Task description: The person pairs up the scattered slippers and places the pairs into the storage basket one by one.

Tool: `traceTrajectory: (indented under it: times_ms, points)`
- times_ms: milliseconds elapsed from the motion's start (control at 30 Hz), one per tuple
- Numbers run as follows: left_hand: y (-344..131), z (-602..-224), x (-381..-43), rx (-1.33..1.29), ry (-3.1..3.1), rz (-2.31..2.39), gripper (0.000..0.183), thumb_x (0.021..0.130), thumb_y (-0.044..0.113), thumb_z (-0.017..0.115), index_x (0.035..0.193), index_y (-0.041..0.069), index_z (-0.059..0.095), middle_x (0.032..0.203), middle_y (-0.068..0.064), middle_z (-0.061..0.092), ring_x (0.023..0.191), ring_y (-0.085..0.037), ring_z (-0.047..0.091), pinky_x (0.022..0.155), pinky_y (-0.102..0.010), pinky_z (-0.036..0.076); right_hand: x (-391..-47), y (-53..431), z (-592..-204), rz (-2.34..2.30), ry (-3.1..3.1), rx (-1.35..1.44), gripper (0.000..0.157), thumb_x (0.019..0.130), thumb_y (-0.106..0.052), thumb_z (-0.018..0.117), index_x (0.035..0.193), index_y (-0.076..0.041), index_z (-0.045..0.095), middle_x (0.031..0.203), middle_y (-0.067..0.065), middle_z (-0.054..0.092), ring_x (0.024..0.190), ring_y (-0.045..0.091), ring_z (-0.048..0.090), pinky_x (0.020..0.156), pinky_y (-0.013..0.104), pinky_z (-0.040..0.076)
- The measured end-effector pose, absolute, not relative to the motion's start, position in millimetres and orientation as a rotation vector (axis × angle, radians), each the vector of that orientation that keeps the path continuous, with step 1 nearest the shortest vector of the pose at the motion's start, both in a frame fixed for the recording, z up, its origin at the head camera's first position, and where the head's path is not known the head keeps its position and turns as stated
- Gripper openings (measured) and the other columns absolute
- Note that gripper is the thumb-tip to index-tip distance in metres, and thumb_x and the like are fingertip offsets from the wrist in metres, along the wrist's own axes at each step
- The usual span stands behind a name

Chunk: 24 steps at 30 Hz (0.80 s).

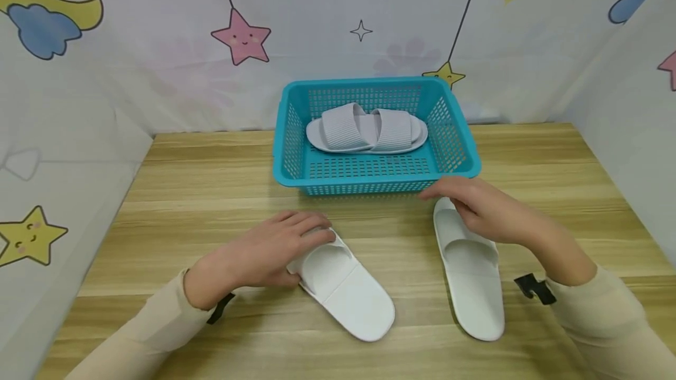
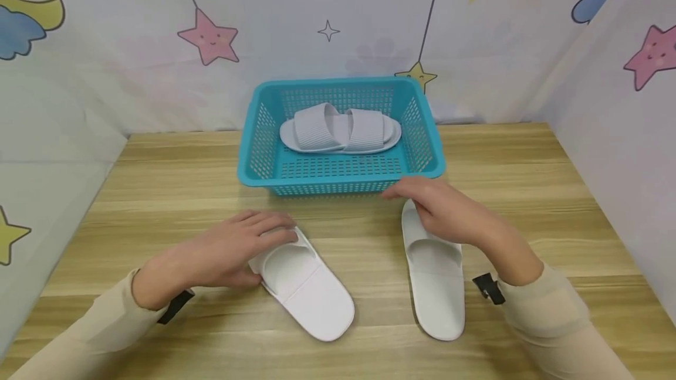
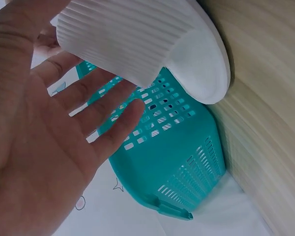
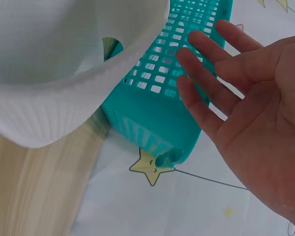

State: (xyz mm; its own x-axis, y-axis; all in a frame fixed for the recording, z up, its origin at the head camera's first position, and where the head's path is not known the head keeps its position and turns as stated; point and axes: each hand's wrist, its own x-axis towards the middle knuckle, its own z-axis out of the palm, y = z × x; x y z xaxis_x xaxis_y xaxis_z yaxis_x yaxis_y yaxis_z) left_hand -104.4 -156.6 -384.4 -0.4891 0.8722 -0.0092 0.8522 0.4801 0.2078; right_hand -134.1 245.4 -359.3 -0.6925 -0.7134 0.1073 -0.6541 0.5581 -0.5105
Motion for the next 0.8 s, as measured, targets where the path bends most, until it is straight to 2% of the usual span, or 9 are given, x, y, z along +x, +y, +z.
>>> traceTrajectory:
  times_ms: [100,200,300,367,467,533,600,700,800]
  points:
    - [-158,-384,-104,1.484,2.6,0.298,0.085,0.073,0.021,0.097,0.145,0.013,0.054,0.148,-0.009,0.058,0.14,-0.032,0.053,0.115,-0.054,0.045,-132,253,-360,-0.788,2.663,-1.16,0.062,0.09,0.026,0.039,0.132,-0.008,0.069,0.133,0.001,0.07,0.127,0.027,0.064,0.102,0.05,0.053]
    - [-159,-383,-104,1.461,2.6,0.312,0.085,0.074,0.022,0.096,0.147,0.012,0.054,0.148,-0.008,0.059,0.14,-0.032,0.053,0.115,-0.055,0.045,-131,261,-364,-0.79,2.659,-1.181,0.067,0.088,0.028,0.038,0.133,-0.011,0.07,0.135,-0.003,0.068,0.128,0.024,0.062,0.106,0.034,0.05]
    - [-161,-382,-104,1.448,2.601,0.328,0.085,0.074,0.024,0.096,0.147,0.012,0.054,0.146,-0.006,0.06,0.138,-0.031,0.054,0.114,-0.055,0.045,-131,268,-369,-0.802,2.651,-1.251,0.073,0.086,0.031,0.037,0.134,-0.013,0.069,0.136,-0.005,0.067,0.128,0.022,0.06,0.11,0.016,0.04]
    - [-162,-382,-104,1.446,2.603,0.339,0.086,0.074,0.026,0.096,0.148,0.013,0.054,0.144,-0.005,0.061,0.137,-0.03,0.055,0.114,-0.055,0.046,-131,272,-372,-0.79,2.646,-1.302,0.078,0.084,0.032,0.037,0.137,-0.016,0.069,0.138,-0.003,0.065,0.13,0.024,0.058,0.113,0.012,0.033]
    - [-164,-384,-104,1.445,2.606,0.347,0.088,0.073,0.028,0.097,0.148,0.014,0.054,0.143,-0.003,0.061,0.136,-0.029,0.055,0.114,-0.055,0.046,-131,277,-375,-0.699,2.657,-1.33,0.087,0.078,0.036,0.038,0.14,-0.018,0.067,0.144,0.003,0.062,0.134,0.03,0.054,0.116,0.032,0.042]
    - [-165,-384,-104,1.441,2.606,0.347,0.088,0.073,0.029,0.097,0.149,0.015,0.054,0.143,-0.003,0.061,0.136,-0.029,0.055,0.114,-0.055,0.046,-129,281,-374,-0.626,2.651,-1.305,0.092,0.074,0.038,0.041,0.144,-0.018,0.064,0.149,0.01,0.057,0.138,0.037,0.051,0.112,0.051,0.047]
    - [-165,-384,-104,1.436,2.605,0.348,0.089,0.073,0.03,0.097,0.149,0.015,0.054,0.143,-0.003,0.061,0.136,-0.029,0.055,0.114,-0.055,0.046,-125,285,-374,-0.565,2.629,-1.223,0.097,0.072,0.038,0.044,0.15,-0.017,0.06,0.156,0.017,0.049,0.142,0.045,0.045,0.105,0.068,0.047]
    - [-166,-385,-103,1.43,2.602,0.349,0.089,0.073,0.029,0.097,0.149,0.015,0.054,0.144,-0.003,0.061,0.136,-0.03,0.054,0.113,-0.056,0.046,-121,288,-373,-0.516,2.577,-1.068,0.101,0.074,0.036,0.047,0.156,-0.022,0.053,0.164,0.025,0.038,0.147,0.054,0.038,0.106,0.074,0.044]
    - [-166,-385,-103,1.426,2.602,0.347,0.089,0.073,0.029,0.097,0.149,0.014,0.054,0.144,-0.003,0.061,0.137,-0.03,0.054,0.113,-0.056,0.045,-118,290,-374,-0.489,2.545,-0.984,0.101,0.077,0.033,0.047,0.158,-0.026,0.051,0.167,0.025,0.034,0.149,0.055,0.035,0.108,0.074,0.042]
